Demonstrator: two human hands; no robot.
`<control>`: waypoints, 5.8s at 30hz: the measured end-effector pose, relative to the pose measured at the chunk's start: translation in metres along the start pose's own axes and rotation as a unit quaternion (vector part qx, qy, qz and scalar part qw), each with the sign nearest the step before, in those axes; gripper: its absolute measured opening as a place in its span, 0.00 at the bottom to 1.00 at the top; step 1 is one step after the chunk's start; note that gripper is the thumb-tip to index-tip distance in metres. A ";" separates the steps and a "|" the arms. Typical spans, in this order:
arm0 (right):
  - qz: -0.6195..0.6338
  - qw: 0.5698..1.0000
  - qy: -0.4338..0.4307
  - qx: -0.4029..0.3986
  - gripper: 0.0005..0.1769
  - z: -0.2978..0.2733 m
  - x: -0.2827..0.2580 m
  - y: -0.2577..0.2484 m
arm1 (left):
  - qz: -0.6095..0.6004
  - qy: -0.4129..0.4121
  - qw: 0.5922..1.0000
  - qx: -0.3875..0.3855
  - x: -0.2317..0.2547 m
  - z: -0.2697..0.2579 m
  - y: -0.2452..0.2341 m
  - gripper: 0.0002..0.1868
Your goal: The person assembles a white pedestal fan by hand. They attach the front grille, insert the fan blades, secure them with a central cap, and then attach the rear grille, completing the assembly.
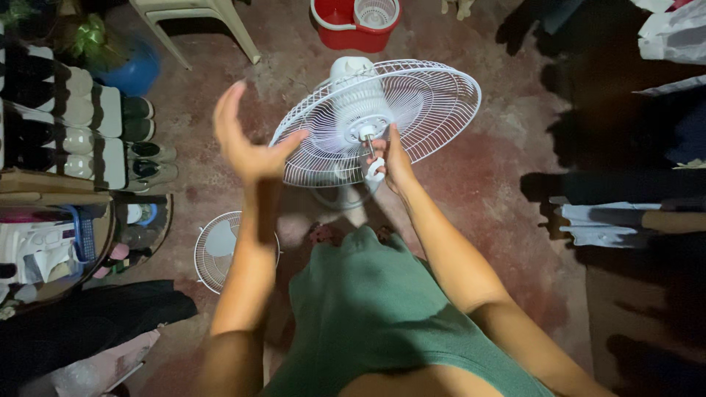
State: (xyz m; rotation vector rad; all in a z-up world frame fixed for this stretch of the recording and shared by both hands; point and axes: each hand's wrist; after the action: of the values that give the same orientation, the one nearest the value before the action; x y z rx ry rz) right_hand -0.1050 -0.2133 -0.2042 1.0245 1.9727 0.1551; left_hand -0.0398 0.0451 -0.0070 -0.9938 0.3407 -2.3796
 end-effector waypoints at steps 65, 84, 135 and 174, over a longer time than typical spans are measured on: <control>-0.251 0.885 -0.383 0.089 0.29 -0.036 0.025 0.028 | 0.061 0.066 0.996 -0.023 0.015 -0.025 -0.008 0.36; -0.346 0.801 -0.439 0.216 0.31 -0.035 0.025 0.074 | -0.279 -0.101 0.807 -0.510 -0.150 0.035 0.160 0.21; -0.286 0.822 -0.473 0.137 0.45 -0.038 0.028 0.049 | -0.118 0.019 0.871 -0.477 -0.138 0.001 0.234 0.51; -0.222 0.923 -0.271 0.162 0.24 -0.009 0.022 0.053 | -0.066 -0.111 0.987 -0.098 -0.055 -0.030 0.039 0.11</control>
State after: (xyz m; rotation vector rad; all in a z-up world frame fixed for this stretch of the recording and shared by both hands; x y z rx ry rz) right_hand -0.0862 -0.1608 -0.1889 0.6868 1.6804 -0.6597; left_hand -0.0144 0.0451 -0.0761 -1.3974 0.4448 -2.3536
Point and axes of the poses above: each hand's wrist, its own z-axis towards the middle knuckle, its own y-axis out of the palm, x = y × z, and after that the axes turned 10 degrees about z, right-handed
